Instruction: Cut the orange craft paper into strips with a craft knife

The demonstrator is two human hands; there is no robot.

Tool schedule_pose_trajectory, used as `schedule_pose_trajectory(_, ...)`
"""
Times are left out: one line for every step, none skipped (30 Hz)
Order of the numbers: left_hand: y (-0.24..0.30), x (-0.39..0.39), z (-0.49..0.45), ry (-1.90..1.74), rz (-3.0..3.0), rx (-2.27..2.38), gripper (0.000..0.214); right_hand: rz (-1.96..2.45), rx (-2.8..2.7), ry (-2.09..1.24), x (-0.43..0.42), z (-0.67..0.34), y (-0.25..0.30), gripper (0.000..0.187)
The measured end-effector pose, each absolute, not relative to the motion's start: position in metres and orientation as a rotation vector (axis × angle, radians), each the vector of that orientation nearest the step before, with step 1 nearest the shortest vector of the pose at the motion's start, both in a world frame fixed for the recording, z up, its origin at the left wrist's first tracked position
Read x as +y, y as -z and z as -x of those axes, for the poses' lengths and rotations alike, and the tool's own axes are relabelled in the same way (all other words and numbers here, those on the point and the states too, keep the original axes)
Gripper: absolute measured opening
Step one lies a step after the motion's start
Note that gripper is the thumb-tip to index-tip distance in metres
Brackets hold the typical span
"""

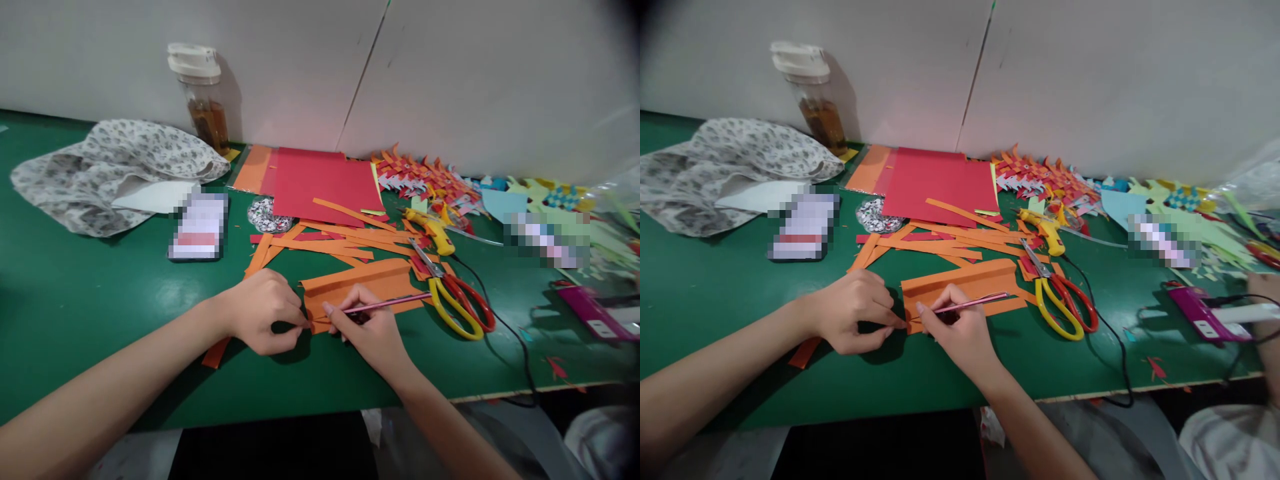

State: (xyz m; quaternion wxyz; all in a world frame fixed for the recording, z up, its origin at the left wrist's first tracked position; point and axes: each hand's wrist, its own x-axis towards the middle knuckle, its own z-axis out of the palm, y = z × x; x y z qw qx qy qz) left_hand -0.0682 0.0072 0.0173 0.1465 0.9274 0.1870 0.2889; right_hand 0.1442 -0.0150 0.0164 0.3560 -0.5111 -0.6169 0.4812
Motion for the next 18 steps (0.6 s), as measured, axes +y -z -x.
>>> schedule_pose_trajectory(-0.0175,0.0071,0.0680,-0.821,-2.666,0.536,0.027,1.318,-1.593,-1.245,-0.0152,-0.1443,-0.0163,0.032)
schedule_pose_trajectory(-0.0175,0.0069,0.0679,-0.810,-2.660,0.536,0.028,1.315,-1.593,-1.248,-0.0153,-0.1445,-0.0163,0.032)
schedule_pose_trajectory(-0.0174,0.0068,0.0678,-0.797,-2.654,0.540,0.028,1.311,-1.592,-1.250,-0.0153,-0.1446,-0.0164,0.032)
schedule_pose_trajectory(-0.0172,0.0067,0.0678,-0.782,-2.650,0.546,0.028,1.306,-1.589,-1.255,-0.0152,-0.1448,-0.0165,0.032)
schedule_pose_trajectory(-0.0170,0.0066,0.0677,-0.769,-2.647,0.552,0.027,1.302,-1.581,-1.261,-0.0150,-0.1449,-0.0167,0.032)
schedule_pose_trajectory(-0.0168,0.0065,0.0675,-0.758,-2.646,0.557,0.027,1.299,-1.570,-1.272,-0.0147,-0.1451,-0.0168,0.032)
schedule_pose_trajectory(-0.0167,0.0064,0.0674,-0.752,-2.646,0.563,0.026,1.296,-1.559,-1.286,-0.0144,-0.1452,-0.0168,0.032)
schedule_pose_trajectory(-0.0167,0.0062,0.0672,-0.749,-2.647,0.566,0.026,1.293,-1.551,-1.298,-0.0141,-0.1453,-0.0167,0.032)
schedule_pose_trajectory(-0.0169,0.0061,0.0671,-0.748,-2.647,0.568,0.026,1.289,-1.547,-1.308,-0.0137,-0.1454,-0.0164,0.032)
schedule_pose_trajectory(-0.0171,0.0060,0.0670,-0.749,-2.645,0.567,0.026,1.286,-1.550,-1.313,-0.0134,-0.1454,-0.0161,0.032)
schedule_pose_trajectory(-0.0172,0.0059,0.0670,-0.752,-2.642,0.565,0.026,1.285,-1.558,-1.313,-0.0130,-0.1453,-0.0157,0.031)
schedule_pose_trajectory(-0.0173,0.0059,0.0669,-0.753,-2.639,0.563,0.026,1.284,-1.569,-1.311,-0.0127,-0.1452,-0.0153,0.031)
schedule_pose_trajectory(-0.0173,0.0060,0.0669,-0.756,-2.637,0.563,0.026,1.285,-1.577,-1.306,-0.0125,-0.1451,-0.0150,0.030)
schedule_pose_trajectory(-0.0171,0.0060,0.0669,-0.757,-2.637,0.564,0.027,1.288,-1.585,-1.301,-0.0124,-0.1450,-0.0148,0.030)
schedule_pose_trajectory(-0.0168,0.0061,0.0669,-0.758,-2.637,0.567,0.027,1.292,-1.593,-1.294,-0.0124,-0.1449,-0.0148,0.030)
schedule_pose_trajectory(-0.0164,0.0062,0.0668,-0.759,-2.636,0.568,0.027,1.295,-1.600,-1.283,-0.0125,-0.1448,-0.0151,0.030)
schedule_pose_trajectory(-0.0159,0.0062,0.0668,-0.760,-2.633,0.570,0.027,1.298,-1.605,-1.270,-0.0127,-0.1448,-0.0155,0.030)
schedule_pose_trajectory(-0.0154,0.0063,0.0667,-0.762,-2.629,0.571,0.027,1.301,-1.607,-1.257,-0.0130,-0.1448,-0.0160,0.030)
